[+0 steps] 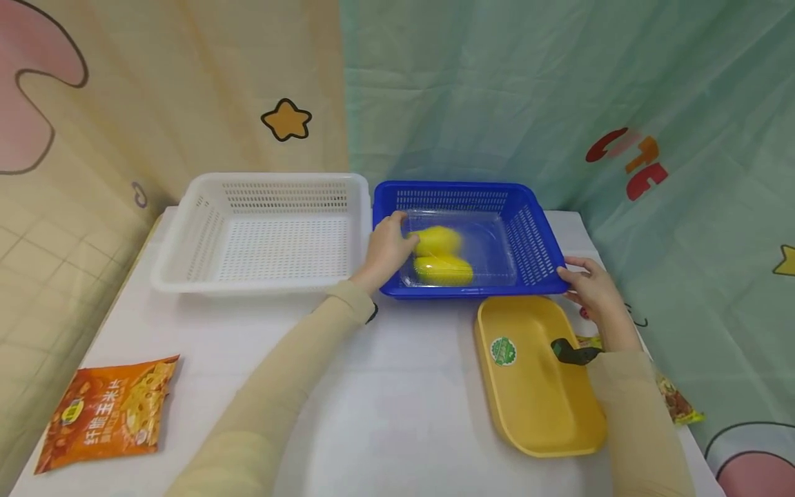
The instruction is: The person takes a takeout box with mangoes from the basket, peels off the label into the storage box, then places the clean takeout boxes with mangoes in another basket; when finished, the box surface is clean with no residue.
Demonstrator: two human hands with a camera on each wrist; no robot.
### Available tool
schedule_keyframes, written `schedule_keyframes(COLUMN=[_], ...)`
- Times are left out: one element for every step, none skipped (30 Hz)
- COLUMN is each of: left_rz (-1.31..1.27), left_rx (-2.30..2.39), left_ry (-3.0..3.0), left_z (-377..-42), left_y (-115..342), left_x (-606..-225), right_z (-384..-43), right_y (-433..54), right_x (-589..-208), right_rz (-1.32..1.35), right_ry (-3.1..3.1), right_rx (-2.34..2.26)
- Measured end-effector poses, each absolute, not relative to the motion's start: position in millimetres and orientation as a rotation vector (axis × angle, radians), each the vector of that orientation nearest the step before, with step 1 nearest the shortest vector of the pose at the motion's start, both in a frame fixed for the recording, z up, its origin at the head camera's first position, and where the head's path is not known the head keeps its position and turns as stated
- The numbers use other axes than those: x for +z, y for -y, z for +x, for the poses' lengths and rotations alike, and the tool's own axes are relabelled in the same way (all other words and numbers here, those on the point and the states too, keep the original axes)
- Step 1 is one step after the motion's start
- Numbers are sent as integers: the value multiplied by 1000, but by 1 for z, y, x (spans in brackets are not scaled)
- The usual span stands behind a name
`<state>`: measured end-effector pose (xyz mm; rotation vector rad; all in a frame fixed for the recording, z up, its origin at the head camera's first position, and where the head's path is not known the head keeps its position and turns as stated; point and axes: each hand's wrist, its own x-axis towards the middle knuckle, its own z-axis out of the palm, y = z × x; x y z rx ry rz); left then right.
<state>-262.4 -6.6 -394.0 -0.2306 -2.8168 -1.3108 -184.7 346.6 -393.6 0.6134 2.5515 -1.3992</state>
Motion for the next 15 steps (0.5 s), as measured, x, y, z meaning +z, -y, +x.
schedule_keyframes(left_rz=[-240,-253,-271,-292,-309,-328,-343,-360,-378,-388,-395,-401,-405,-405,-395], left_rx=[-1288,-1268,-1252,-1244,-1249,-1259,-1272,-1297,-1320,-1355,-1395,-1440,-1490,-1533,-1576], left_ry=[2834,2855,2872,2888,2894,2892,2887,2870,2847,2821,2795,2765,2734,2708,2684], left_z=[-262,-261,-260,-259,-259,-258,-258,-257,-256,-255,-253,-251,-250,-248,-245], left_y=[6,5,4,4,4,5,6,8,11,14,18,23,28,34,41], left_x=[-394,-394,-394,-395,-395,-395,-395,-395,-394,-394,-393,-391,-390,-388,-385], right_z=[-184,-184,-184,-184,-185,-185,-186,-186,-185,-185,-184,-183,-182,-181,-180], right_y=[-347,-347,-346,-346,-346,-346,-346,-346,-347,-347,-347,-348,-349,-350,-351], right_x=[-393,-393,-393,-394,-394,-394,-394,-394,-394,-394,-393,-393,-393,-393,-393], right_rz=[609,607,606,603,602,600,598,602,604,607,614,615,627,634,649], right_ry=[-2550,-2548,-2547,-2546,-2546,-2545,-2545,-2546,-2550,-2557,-2568,-2585,-2595,-2605,-2609], right_rx=[-1406,-1413,-1418,-1423,-1429,-1437,-1443,-1448,-1445,-1437,-1419,-1389,-1358,-1327,-1289])
